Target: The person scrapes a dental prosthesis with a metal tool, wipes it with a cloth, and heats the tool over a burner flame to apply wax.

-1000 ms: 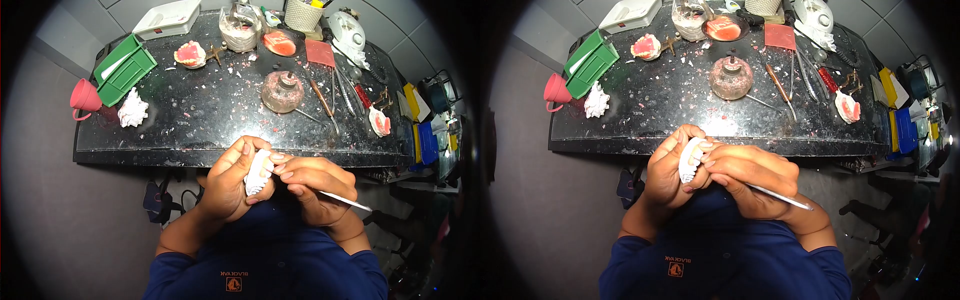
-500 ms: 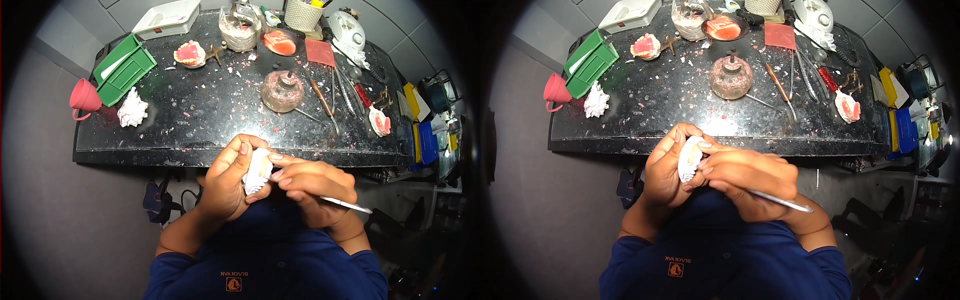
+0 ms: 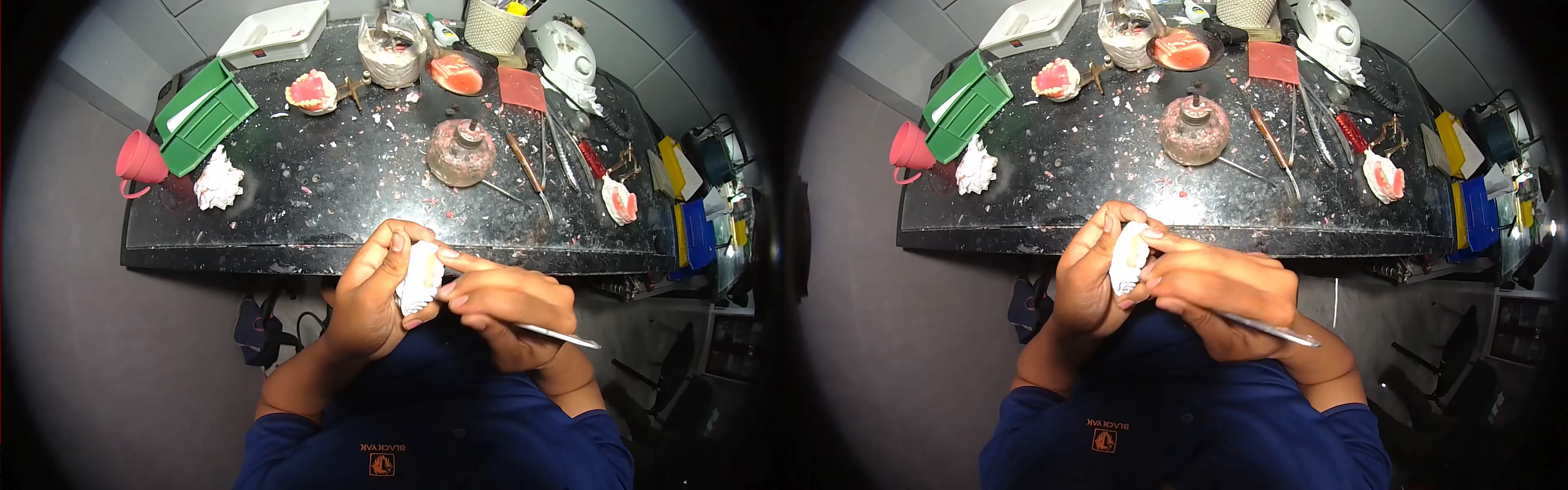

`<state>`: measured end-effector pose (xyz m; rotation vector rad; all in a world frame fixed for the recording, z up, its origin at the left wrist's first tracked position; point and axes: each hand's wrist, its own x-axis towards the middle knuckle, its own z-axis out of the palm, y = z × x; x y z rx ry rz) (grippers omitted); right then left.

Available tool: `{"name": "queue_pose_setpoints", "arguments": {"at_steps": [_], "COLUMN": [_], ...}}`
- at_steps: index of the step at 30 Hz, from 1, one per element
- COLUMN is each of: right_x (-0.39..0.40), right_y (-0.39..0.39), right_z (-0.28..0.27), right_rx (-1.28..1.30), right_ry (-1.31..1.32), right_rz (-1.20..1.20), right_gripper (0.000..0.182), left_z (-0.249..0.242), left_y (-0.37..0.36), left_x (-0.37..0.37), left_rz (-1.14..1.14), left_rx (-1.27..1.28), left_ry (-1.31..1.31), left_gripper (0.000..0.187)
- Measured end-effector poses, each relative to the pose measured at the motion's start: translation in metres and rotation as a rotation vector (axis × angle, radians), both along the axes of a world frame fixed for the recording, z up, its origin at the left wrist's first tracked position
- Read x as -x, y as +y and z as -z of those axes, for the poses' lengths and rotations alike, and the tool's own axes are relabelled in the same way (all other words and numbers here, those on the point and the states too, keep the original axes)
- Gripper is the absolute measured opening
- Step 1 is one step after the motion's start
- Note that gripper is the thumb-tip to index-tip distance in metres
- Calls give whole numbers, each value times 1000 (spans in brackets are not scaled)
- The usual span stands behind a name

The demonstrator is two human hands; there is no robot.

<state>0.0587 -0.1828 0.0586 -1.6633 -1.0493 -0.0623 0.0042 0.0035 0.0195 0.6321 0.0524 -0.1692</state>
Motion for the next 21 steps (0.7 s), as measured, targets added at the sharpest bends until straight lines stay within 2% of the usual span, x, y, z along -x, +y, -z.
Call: {"name": "queue_pose_setpoints", "arguments": {"at_steps": [2,3,5,7,11,17,21], "right_x": [-1,-2,-9,-18,-43,-56,-62], "right_y": [0,-4,-14,-11,-27,-33,-39], "right_z": [0,2,9,17,29,33,35], "right_rx": [-16,-16,-197,-432,-439,-389,-409], "right_ry": [-52,-52,100,111,51,128,128], "right_rz": [-44,-44,11,108,293,527,535], "right_gripper": [26,26,19,24,20,23,25], "left_z": [-1,1,6,9,10,9,6], "left_y": [-1,0,3,5,7,5,4], "left_x": [0,-1,-4,-6,-7,-7,-6], "left_rz": [-42,-34,-31,7,26,56,69], "left_rx": [-48,-25,-2,79,98,169,182], "left_ry": [66,18,-31,-130,-173,-162,-145], "left_gripper": [31,30,30,29,31,33,33]}}
